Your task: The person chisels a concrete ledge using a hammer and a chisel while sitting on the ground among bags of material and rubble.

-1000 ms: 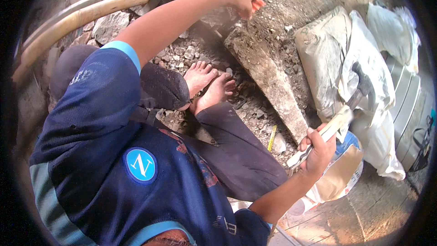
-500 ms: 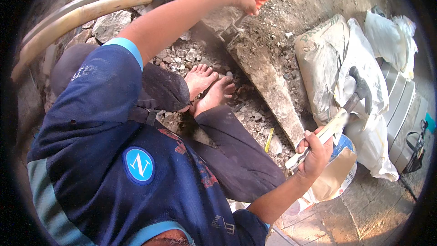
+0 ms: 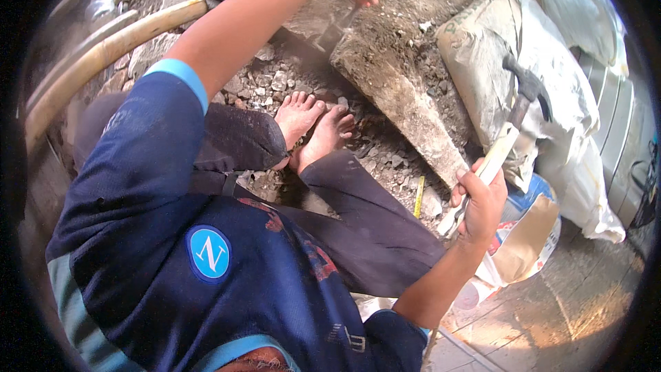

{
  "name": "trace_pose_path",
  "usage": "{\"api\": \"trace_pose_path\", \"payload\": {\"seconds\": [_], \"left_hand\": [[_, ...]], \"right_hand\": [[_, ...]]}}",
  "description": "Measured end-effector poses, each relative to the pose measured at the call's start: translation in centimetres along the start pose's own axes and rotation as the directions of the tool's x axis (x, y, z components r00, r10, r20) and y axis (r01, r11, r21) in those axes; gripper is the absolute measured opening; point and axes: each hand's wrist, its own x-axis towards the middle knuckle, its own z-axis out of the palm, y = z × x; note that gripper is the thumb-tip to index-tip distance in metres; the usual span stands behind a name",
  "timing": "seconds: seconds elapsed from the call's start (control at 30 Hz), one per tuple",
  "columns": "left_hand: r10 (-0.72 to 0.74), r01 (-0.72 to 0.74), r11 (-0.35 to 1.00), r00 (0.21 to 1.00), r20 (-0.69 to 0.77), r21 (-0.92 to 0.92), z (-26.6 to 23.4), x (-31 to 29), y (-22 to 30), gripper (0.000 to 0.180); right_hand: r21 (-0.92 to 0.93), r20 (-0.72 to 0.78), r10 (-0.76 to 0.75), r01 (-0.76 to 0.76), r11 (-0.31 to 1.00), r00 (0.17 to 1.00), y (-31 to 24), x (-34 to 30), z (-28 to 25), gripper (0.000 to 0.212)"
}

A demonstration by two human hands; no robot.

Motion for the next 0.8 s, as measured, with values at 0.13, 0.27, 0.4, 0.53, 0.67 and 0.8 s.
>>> {"api": "trace_pose_path", "payload": {"seconds": [0.13,0.27,0.4,0.53,0.67,0.8], "left_hand": [[0.207,-0.202,0.975,0.977,-0.044,0.092,-1.2,-1.4,-0.9,0.023],[0.3,-0.228,0.937,0.913,-0.275,0.264,-0.1,-4.1,0.6,0.022],[0.202,-0.106,0.941,0.938,-0.283,0.321,1.6,-4.8,1.0,0.048],[0.206,-0.094,0.919,0.943,-0.263,0.383,2.3,-4.0,0.5,0.04],[0.191,-0.066,0.914,0.94,-0.282,0.4,2.1,-4.2,0.7,0.034],[0.22,-0.109,0.933,0.927,-0.304,0.342,0.9,-4.2,-0.1,0.03]], "right_hand": [[0.015,0.031,0.019,-0.02,1.0,0.999,0.4,0.6,0.1,0.023],[-0.039,0.059,0.035,-0.032,0.999,0.998,0.8,1.0,0.5,0.022],[-0.085,0.122,0.054,-0.044,0.995,0.991,1.0,1.2,1.6,0.02],[-0.109,0.169,0.062,-0.043,0.993,0.984,2.1,2.1,2.3,0.018],[-0.148,0.165,0.078,-0.053,0.988,0.983,2.6,1.7,2.9,0.021],[-0.199,0.16,0.104,-0.071,0.977,0.982,3.1,1.7,3.2,0.025]]}}
